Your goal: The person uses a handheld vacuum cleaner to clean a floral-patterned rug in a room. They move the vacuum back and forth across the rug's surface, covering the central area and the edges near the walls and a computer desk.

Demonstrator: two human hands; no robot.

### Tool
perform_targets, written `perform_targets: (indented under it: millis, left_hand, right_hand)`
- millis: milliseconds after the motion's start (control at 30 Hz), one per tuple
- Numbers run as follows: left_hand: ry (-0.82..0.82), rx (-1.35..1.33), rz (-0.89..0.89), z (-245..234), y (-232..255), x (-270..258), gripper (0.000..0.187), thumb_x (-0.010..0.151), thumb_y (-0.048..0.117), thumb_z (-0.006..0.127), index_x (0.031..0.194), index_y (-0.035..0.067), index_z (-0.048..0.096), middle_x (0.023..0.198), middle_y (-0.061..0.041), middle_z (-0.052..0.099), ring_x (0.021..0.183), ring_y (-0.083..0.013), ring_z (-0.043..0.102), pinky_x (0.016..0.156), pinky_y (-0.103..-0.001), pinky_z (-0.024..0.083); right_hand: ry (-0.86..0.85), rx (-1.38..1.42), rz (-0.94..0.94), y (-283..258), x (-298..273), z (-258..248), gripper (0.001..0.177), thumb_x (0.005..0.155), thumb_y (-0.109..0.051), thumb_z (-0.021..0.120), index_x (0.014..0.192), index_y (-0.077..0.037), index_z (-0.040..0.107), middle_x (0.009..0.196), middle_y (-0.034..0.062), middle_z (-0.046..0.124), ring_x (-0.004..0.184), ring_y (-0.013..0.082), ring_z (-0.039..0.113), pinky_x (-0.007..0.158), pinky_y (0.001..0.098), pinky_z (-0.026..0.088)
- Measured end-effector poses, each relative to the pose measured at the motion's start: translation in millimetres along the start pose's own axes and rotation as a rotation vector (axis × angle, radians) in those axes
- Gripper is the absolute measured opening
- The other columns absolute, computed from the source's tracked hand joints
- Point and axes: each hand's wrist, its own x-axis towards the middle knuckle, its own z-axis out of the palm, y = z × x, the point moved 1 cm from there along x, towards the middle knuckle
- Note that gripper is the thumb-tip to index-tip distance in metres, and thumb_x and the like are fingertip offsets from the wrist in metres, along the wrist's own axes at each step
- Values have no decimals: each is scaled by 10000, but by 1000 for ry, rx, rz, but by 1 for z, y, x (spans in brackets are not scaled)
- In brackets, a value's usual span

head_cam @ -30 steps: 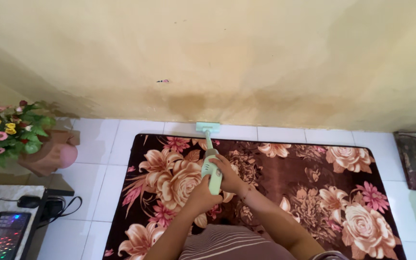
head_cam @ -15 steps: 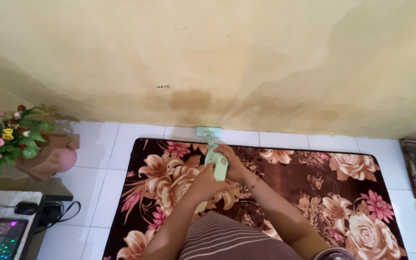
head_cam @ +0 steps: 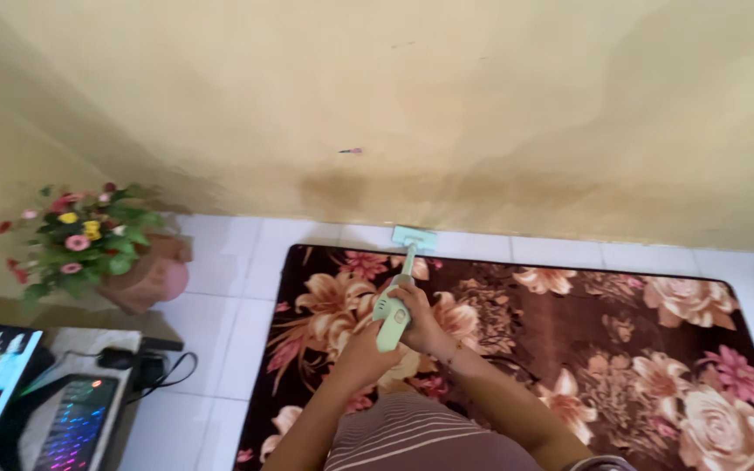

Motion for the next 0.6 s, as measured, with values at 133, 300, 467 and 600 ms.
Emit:
perform_targets:
  millis: [133, 300, 467, 600]
  left_hand:
    - [12, -5, -97, -30, -38, -12, 723, 734, 328, 693, 1408, 131, 521, 1192, -160, 693, 1067, -322, 702, 902, -437, 548]
    - [116, 162, -96, -48, -77, -16, 620, 797, 362, 680, 1371, 147, 589, 1191, -192, 709, 1079, -372, 679, 933, -449, 524]
    - [62, -17, 0, -64, -110, -17, 701, 705, 275, 713, 1376, 141, 565, 1120, -174, 714, 1014, -328, 706, 865, -429, 556]
    - [28, -67, 72, -61, -113, -19, 710, 677, 266, 727, 1363, 141, 593, 1052, -170, 737, 939, -298, 732, 826, -390, 569]
  right_hand:
    - [1, 9, -71, -13, 11, 46, 801, 684, -231, 951, 1358, -112, 536, 1445, 212, 434, 1339, 431, 462, 1102, 482, 434]
    - [18, 56, -138, -30, 31, 93, 819, 603, -180, 951, 1319, -81, 564, 1396, 207, 455, 1323, 452, 447, 1106, 511, 390]
    - [-74, 140, -32, -24, 27, 130, 766, 702, -157, 892, 1394, -135, 564, 1506, 230, 361, 1374, 422, 450, 1107, 453, 445]
    - [10, 36, -104, -18, 17, 134, 631, 805, -129, 853, 1388, -184, 617, 1556, 224, 384, 1436, 429, 444, 1166, 453, 449]
